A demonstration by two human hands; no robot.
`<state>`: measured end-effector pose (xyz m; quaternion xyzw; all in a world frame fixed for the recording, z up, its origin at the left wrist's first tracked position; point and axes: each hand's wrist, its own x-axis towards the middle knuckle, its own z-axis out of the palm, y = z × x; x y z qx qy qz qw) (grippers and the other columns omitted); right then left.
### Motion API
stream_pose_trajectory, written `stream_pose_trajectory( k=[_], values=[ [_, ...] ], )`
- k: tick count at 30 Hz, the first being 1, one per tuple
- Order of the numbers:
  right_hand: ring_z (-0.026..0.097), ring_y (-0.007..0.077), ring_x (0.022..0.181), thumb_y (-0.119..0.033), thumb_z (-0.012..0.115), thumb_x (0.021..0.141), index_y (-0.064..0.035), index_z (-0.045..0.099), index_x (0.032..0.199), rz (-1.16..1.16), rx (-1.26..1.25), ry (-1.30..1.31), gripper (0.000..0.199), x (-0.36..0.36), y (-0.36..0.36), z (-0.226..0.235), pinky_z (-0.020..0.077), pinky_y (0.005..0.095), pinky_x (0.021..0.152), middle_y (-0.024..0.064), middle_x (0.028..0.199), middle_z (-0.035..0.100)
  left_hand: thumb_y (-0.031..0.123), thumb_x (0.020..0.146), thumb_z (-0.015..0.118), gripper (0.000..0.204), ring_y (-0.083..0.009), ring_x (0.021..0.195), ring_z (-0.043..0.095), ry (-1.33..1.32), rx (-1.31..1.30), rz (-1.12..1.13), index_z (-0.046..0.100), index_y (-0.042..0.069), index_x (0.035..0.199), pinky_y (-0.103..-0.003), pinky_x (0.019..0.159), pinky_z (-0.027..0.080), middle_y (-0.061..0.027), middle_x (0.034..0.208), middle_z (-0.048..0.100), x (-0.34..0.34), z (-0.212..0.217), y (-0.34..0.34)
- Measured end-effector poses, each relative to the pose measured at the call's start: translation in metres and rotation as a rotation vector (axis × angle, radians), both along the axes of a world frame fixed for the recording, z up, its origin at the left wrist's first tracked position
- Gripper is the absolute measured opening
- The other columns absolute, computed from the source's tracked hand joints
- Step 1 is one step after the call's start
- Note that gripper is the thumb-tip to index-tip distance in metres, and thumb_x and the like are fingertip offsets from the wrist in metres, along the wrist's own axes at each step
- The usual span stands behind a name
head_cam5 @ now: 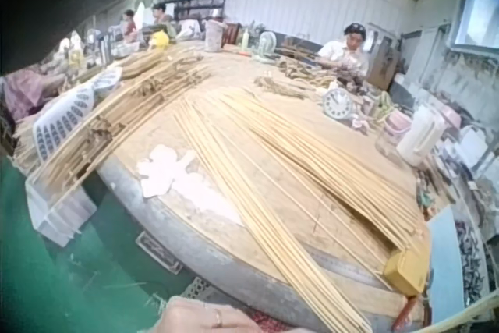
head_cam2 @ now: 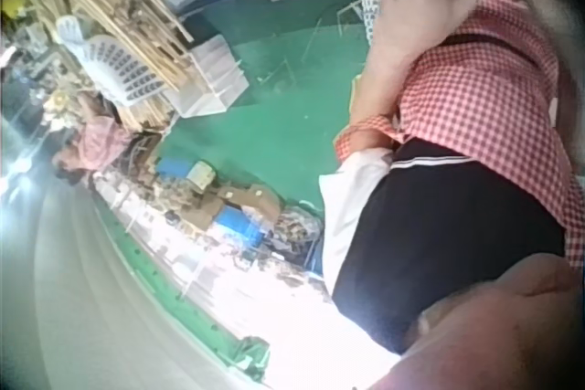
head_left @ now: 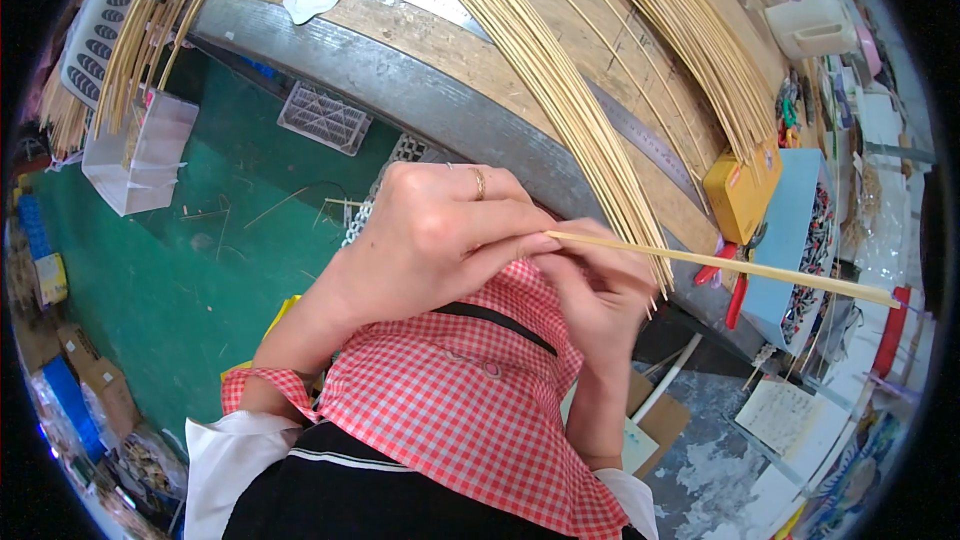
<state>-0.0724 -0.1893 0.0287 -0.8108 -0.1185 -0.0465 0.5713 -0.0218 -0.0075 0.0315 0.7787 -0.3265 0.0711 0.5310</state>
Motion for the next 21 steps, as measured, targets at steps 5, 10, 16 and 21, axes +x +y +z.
stream_pose_trajectory(
  k=[5, 10, 16, 21],
  values=[
    [0.06, 0.0137, 0.061, 0.012, 0.064, 0.075, 0.009, 0.065, 0.096, -0.328, 0.381, -0.023, 0.022, -0.007, -0.015, 0.032, 0.0462, 0.02, 0.05, 0.0154, 0.077, 0.064, 0.004, 0.071, 0.073, 0.01, -0.023, 0.065, 0.064, -0.002, 0.054, -0.065, 0.069, 0.001, 0.08, -0.031, 0.056, 0.051, -0.0108, 0.074, 0.065, 0.001, -0.005, 0.0],
    [0.058, 0.014, 0.049, 0.012, 0.062, 0.077, 0.0092, 0.066, 0.086, -0.309, 0.473, -0.051, 0.01, -0.007, -0.018, 0.021, 0.0446, 0.0196, 0.042, 0.0175, 0.07, 0.063, 0.004, 0.071, 0.073, 0.011, -0.0235, 0.065, 0.064, 0.008, 0.115, -0.12, 0.068, 0.0, 0.081, -0.031, 0.057, 0.051, -0.0108, 0.074, 0.065, 0.004, -0.005, 0.004],
    [0.059, 0.0155, 0.05, 0.012, 0.065, 0.072, 0.0089, 0.066, 0.083, -0.231, 0.438, -0.091, 0.011, -0.01, -0.015, 0.023, 0.047, 0.0219, 0.043, 0.0172, 0.069, 0.064, 0.006, 0.075, 0.07, 0.012, -0.0195, 0.063, 0.063, 0.292, -0.124, -0.281, 0.068, -0.002, 0.084, -0.028, 0.055, 0.048, -0.0108, 0.073, 0.065, 0.005, -0.007, -0.006],
    [0.063, 0.0181, 0.057, 0.005, 0.072, 0.069, 0.0057, 0.069, 0.084, -0.047, 0.28, -0.145, 0.015, -0.004, -0.021, 0.028, 0.0499, 0.0252, 0.048, 0.0144, 0.071, 0.066, 0.005, 0.08, 0.065, 0.011, -0.0134, 0.051, 0.056, 0.629, -0.237, -0.387, 0.068, -0.006, 0.08, -0.027, 0.046, 0.042, -0.0091, 0.062, 0.062, 0.0, 0.001, -0.007]
  ],
)
